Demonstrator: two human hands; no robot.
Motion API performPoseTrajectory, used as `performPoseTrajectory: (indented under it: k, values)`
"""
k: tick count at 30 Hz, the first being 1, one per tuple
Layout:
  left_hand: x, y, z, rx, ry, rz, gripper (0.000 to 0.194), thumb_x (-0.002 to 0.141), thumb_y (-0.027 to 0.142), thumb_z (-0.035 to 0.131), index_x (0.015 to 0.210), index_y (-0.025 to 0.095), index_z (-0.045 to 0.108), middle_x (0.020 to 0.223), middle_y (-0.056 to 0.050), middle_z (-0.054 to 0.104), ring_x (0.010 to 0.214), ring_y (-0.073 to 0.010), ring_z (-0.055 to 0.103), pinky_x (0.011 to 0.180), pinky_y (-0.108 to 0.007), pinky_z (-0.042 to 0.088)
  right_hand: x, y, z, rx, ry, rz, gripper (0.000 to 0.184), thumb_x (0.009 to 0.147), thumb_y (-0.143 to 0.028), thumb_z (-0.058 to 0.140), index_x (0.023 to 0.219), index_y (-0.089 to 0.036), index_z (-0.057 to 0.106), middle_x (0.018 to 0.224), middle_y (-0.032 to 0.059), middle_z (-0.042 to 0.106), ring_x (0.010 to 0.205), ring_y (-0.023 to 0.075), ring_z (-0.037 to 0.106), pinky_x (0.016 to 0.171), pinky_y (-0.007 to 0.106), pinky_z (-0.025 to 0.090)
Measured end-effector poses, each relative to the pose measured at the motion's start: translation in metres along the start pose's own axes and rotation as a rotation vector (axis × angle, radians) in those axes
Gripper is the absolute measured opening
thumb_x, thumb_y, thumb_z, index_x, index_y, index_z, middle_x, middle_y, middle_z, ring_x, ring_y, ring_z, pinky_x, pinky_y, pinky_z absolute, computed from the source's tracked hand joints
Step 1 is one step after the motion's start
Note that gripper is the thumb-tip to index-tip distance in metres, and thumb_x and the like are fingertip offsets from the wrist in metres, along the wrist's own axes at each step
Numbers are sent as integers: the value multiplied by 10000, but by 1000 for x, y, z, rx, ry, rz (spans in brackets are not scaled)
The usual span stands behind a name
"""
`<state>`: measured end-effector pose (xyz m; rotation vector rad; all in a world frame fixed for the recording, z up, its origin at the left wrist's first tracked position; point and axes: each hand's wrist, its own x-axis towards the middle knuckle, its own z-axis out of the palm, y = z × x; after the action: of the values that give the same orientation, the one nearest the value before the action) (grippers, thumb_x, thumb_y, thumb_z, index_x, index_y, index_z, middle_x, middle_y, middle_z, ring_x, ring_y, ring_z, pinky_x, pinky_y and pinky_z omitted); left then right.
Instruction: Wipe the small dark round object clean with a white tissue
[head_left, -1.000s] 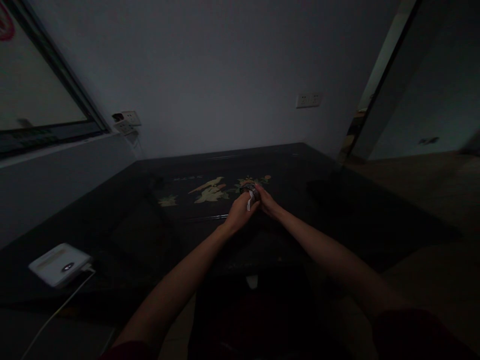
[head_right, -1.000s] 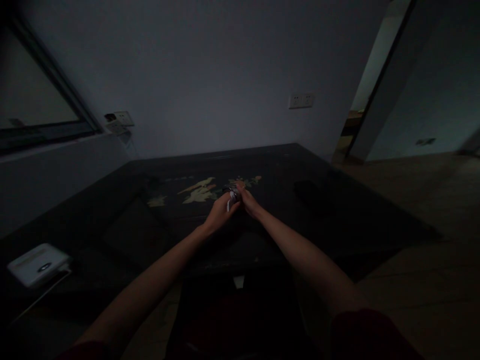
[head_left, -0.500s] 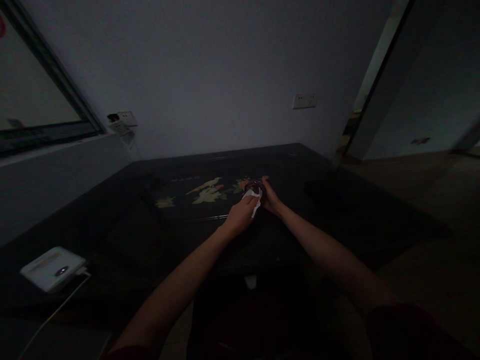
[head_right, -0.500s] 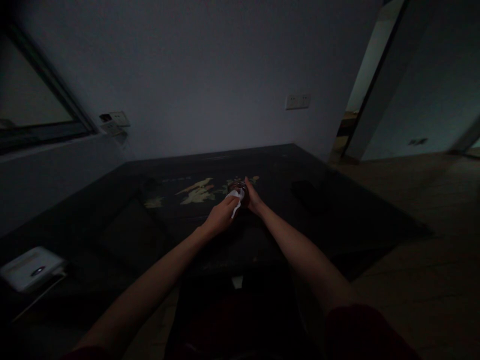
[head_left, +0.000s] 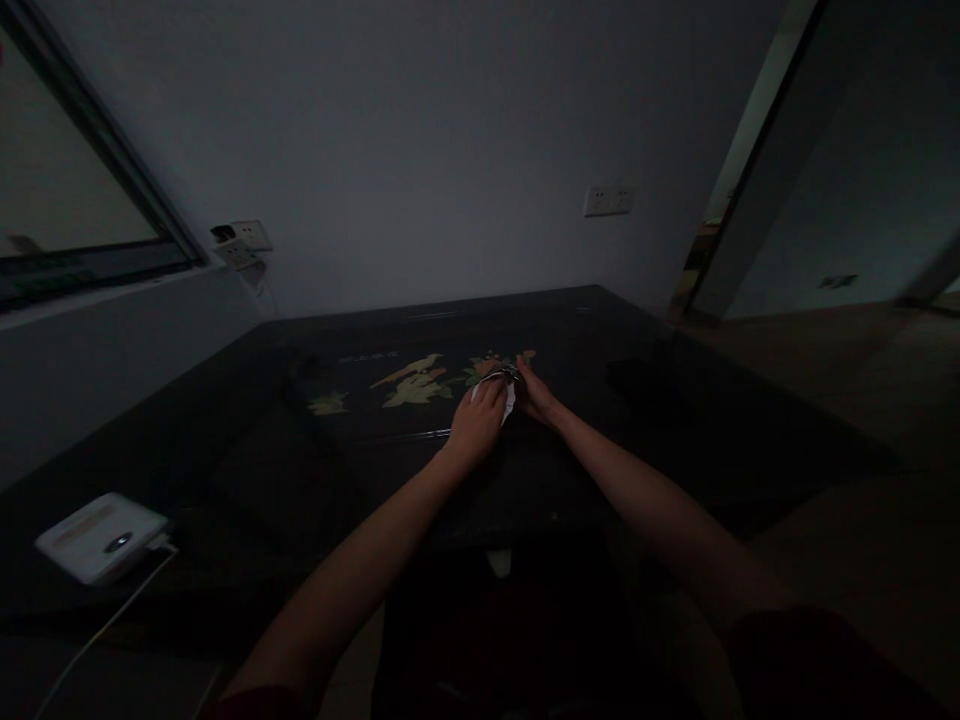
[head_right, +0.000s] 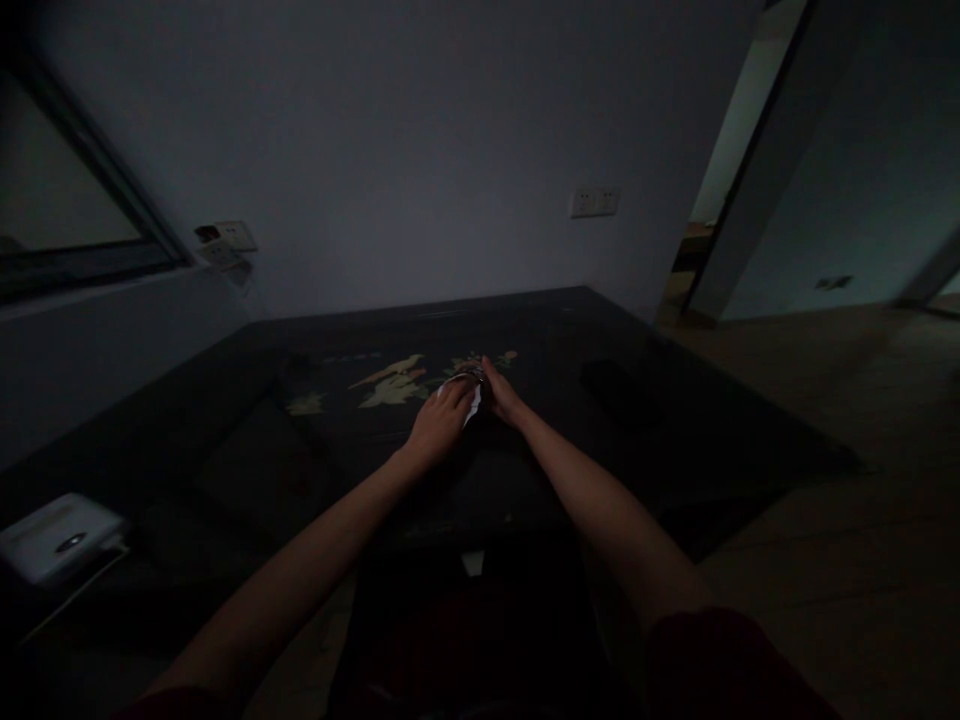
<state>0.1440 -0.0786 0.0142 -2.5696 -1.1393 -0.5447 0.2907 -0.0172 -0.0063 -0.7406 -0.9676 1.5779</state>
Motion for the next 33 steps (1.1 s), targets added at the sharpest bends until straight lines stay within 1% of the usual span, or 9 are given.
performPoseTrajectory:
  k: [7, 11, 14, 16, 20, 22, 27, 30, 33]
  values:
    - [0, -1, 0, -2, -40, -23, 391, 932, 137, 369, 1307, 145, 479, 1395, -161, 481, 1327, -264, 412, 1080, -441, 361, 2, 5, -3, -3, -10, -15, 493, 854, -637, 476, 897, -186, 668, 813, 43, 724, 787, 168, 663, 712, 267, 511]
    - [-1, 1, -3, -70, -125, -70, 379, 912, 122, 392, 1277, 165, 488, 1362, -155, 494, 1279, -258, 458, 1003, -430, 443, 3, 7, -5, -15, -18, -35, 480, 840, -642, 501, 878, -193, 668, 816, 37, 729, 783, 167, 663, 700, 267, 512]
    - [-3, 0, 1, -229, -161, -84, 444, 861, 79, 428, 1292, 179, 472, 1364, -139, 480, 1258, -239, 471, 977, -388, 473, 3, 7, -5, -39, -3, -31, 481, 840, -642, 502, 892, -194, 668, 837, 45, 731, 796, 171, 666, 691, 270, 511]
    - [-2, -2, 6, -375, -129, -73, 468, 831, 55, 435, 1283, 170, 482, 1347, -143, 488, 1244, -222, 480, 1005, -377, 456, 3, 6, -5, -61, 15, -37, 490, 837, -654, 496, 899, -198, 666, 845, 48, 731, 819, 177, 670, 703, 274, 516]
    - [2, -3, 15, -651, -60, -45, 365, 838, 58, 415, 1160, 140, 568, 1264, -150, 555, 1201, -196, 512, 1063, -363, 402, 3, 4, -4, -71, 29, -64, 488, 827, -669, 501, 936, -222, 661, 836, 39, 731, 865, 187, 673, 751, 289, 529]
    - [4, -2, 15, -777, -72, -78, 332, 861, 87, 415, 1141, 147, 583, 1240, -127, 587, 1183, -188, 529, 1055, -352, 408, 2, 4, -4, -67, 25, -62, 494, 830, -669, 493, 919, -215, 665, 800, 43, 728, 835, 191, 674, 750, 297, 533]
    - [6, 1, 15, -1045, -111, -217, 399, 898, 152, 435, 1289, 164, 515, 1200, -81, 645, 1110, -183, 593, 972, -333, 471, -1, 3, -2, -64, 35, -60, 513, 851, -653, 471, 855, -182, 675, 756, 65, 718, 771, 192, 675, 744, 300, 538]
    - [5, 2, 16, -1039, -96, -252, 421, 908, 166, 451, 1327, 177, 491, 1208, -79, 650, 1095, -180, 606, 944, -308, 485, -1, 3, -1, -50, 37, -61, 498, 854, -642, 478, 845, -186, 678, 758, 66, 720, 766, 195, 677, 745, 308, 543]
    - [4, 2, 16, -918, -88, -221, 414, 901, 157, 460, 1314, 161, 491, 1221, -100, 634, 1107, -193, 596, 961, -323, 479, 0, 4, -2, -53, 22, -65, 490, 846, -644, 493, 871, -192, 680, 778, 61, 728, 783, 196, 679, 760, 312, 543]
